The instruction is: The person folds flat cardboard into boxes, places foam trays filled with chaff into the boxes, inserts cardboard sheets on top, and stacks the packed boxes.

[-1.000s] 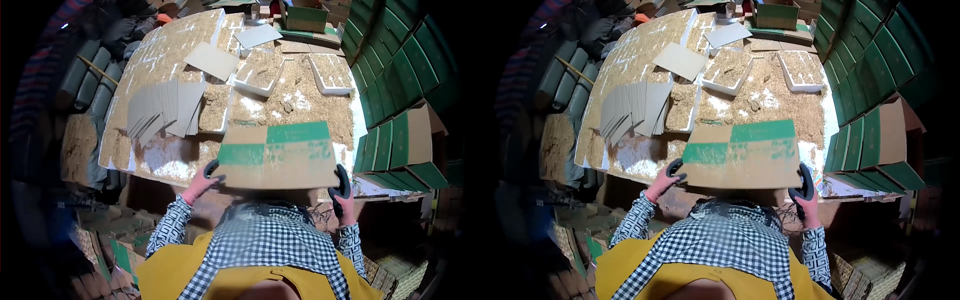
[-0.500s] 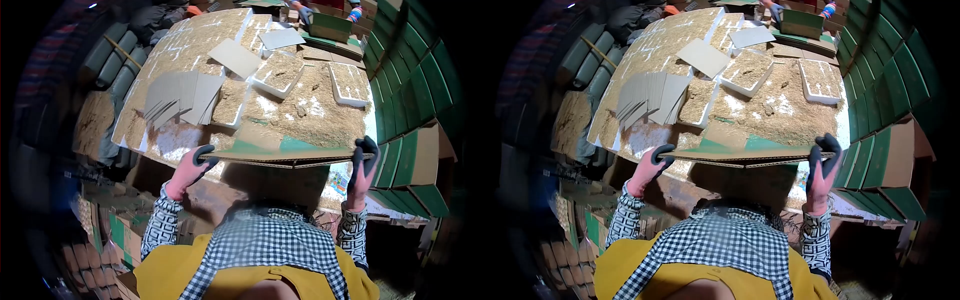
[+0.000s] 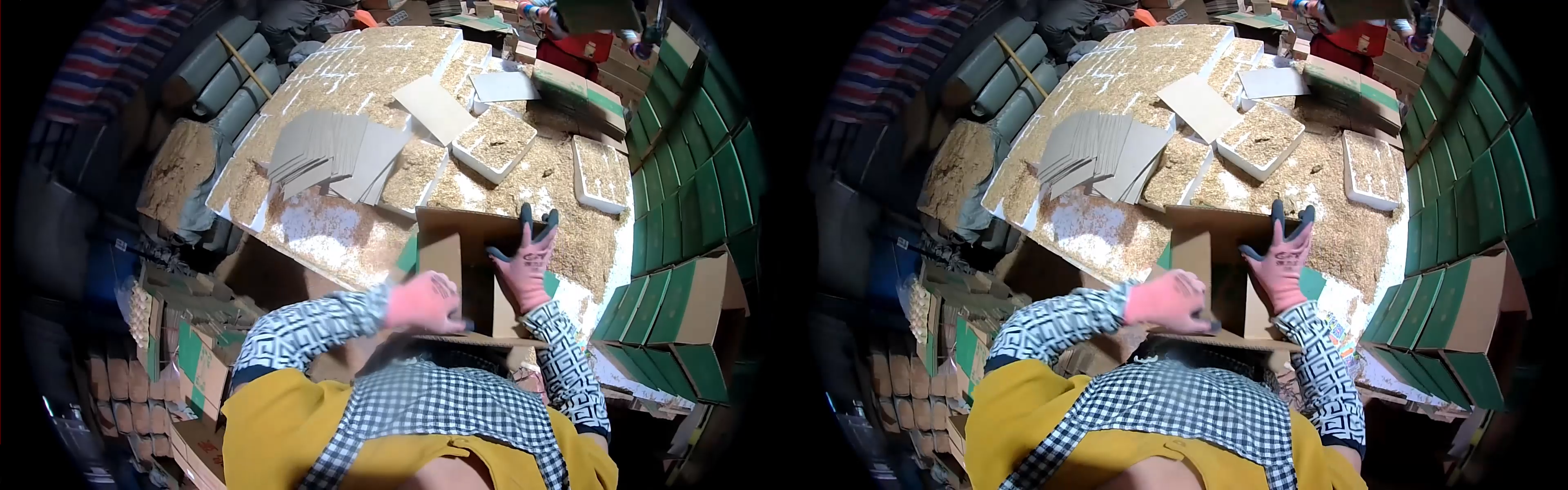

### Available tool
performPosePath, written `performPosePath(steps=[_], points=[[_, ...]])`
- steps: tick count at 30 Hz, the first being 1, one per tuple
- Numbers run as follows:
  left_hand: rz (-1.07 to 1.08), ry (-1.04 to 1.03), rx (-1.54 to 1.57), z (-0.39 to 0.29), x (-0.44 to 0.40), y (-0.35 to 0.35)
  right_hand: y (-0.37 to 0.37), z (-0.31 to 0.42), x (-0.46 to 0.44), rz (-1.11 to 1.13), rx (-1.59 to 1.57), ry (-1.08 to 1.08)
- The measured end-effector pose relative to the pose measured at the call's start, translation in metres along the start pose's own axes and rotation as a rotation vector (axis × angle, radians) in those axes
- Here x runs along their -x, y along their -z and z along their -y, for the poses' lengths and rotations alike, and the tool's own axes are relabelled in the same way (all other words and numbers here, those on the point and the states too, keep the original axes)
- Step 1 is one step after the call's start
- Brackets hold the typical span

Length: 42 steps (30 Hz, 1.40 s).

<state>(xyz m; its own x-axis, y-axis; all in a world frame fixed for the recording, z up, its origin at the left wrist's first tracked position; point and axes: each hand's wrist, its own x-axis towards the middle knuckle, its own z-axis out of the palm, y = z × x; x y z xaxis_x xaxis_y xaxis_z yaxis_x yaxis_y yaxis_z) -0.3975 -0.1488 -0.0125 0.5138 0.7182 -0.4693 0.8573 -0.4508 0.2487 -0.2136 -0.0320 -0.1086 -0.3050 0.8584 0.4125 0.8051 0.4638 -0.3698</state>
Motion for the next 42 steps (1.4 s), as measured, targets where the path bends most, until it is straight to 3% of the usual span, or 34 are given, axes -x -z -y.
performPosePath(steps=[3,4,6,7,8,10,12,14,15,16,18,20,21,22,24,26,27,28,29,30,31,32,34,36,38,39,40,42], points=[[0.020,-0.082,0.367,0.019,-0.004,-0.010,0.008,0.002,-0.026,0.091,-0.028,-0.059],[-0.010,-0.215,0.787,0.028,0.008,-0.006,0.005,-0.002,-0.036,0.088,-0.018,-0.070],[-0.139,-0.195,0.418,0.030,0.039,-0.021,0.001,-0.007,-0.038,0.114,0.004,-0.114],[-0.092,0.011,0.750,0.025,0.046,-0.014,0.006,-0.004,-0.043,0.055,-0.178,-0.037],[-0.441,0.223,0.766,0.037,0.047,-0.034,0.015,-0.004,-0.043,0.139,-0.411,-0.033],[-0.425,0.281,1.128,0.074,0.046,-0.059,0.055,-0.005,-0.008,0.362,-0.631,0.057],[-0.414,0.332,1.505,0.095,0.042,-0.074,0.073,-0.010,0.033,0.688,-0.307,0.551],[-0.279,0.350,1.578,0.096,0.047,-0.062,0.089,0.001,0.070,0.757,-0.104,0.649],[-0.319,0.350,1.858,0.106,0.044,-0.082,0.071,-0.015,0.075,0.648,-0.142,0.658],[-0.374,0.339,2.141,0.122,0.038,-0.112,0.060,-0.028,0.073,0.611,-0.097,0.650],[-0.299,-0.062,2.613,0.143,0.045,-0.123,0.074,-0.031,0.030,0.571,-0.157,0.577],[-0.469,-0.439,2.268,0.130,0.071,-0.087,0.067,-0.070,0.019,0.385,-0.616,0.174],[-0.613,-0.274,1.928,0.123,0.072,-0.083,0.073,-0.057,0.005,0.567,-1.039,-0.319],[-0.708,-0.083,1.584,0.116,0.073,-0.079,0.056,-0.072,0.007,0.634,-0.994,-0.441],[-0.499,0.537,0.996,0.074,0.054,-0.047,-0.001,-0.123,0.026,0.942,-0.359,-0.283],[-0.459,0.520,1.116,0.086,0.023,-0.079,-0.030,-0.136,-0.004,1.452,0.181,-0.063],[-0.457,0.522,1.135,0.091,0.012,-0.087,-0.033,-0.128,-0.036,1.525,0.249,-0.030],[-0.482,0.534,1.070,0.094,0.002,-0.092,-0.036,-0.111,-0.071,1.405,0.176,-0.038],[-0.506,0.549,1.005,0.098,-0.007,-0.097,-0.077,-0.126,-0.086,0.942,-0.061,-0.059],[-0.523,0.551,0.987,0.096,-0.013,-0.100,-0.069,-0.072,-0.116,0.634,-0.242,0.200],[-0.548,0.550,0.952,0.101,-0.017,-0.094,-0.080,-0.021,-0.151,0.697,-0.233,0.495],[-0.572,0.545,0.906,0.111,-0.020,-0.084,-0.096,0.030,-0.166,0.834,-0.209,0.654],[-0.448,0.571,1.164,0.120,-0.023,-0.067,-0.171,0.088,-0.162,0.752,-0.526,1.033],[-0.443,0.566,1.443,0.141,-0.017,-0.077,-0.230,0.116,-0.176,0.747,-0.437,0.991],[-0.600,0.375,1.386,0.149,-0.020,-0.104,-0.252,0.120,-0.197,0.744,-0.345,1.158],[-0.656,0.422,1.246,0.148,-0.023,-0.110,-0.262,0.121,-0.208,0.738,-0.296,1.244],[-0.633,0.414,1.345,0.148,-0.027,-0.115,-0.269,0.115,-0.215,0.573,-0.268,1.294],[-0.561,0.446,1.295,0.143,-0.034,-0.115,-0.281,0.095,-0.247,0.857,-0.267,0.885]])
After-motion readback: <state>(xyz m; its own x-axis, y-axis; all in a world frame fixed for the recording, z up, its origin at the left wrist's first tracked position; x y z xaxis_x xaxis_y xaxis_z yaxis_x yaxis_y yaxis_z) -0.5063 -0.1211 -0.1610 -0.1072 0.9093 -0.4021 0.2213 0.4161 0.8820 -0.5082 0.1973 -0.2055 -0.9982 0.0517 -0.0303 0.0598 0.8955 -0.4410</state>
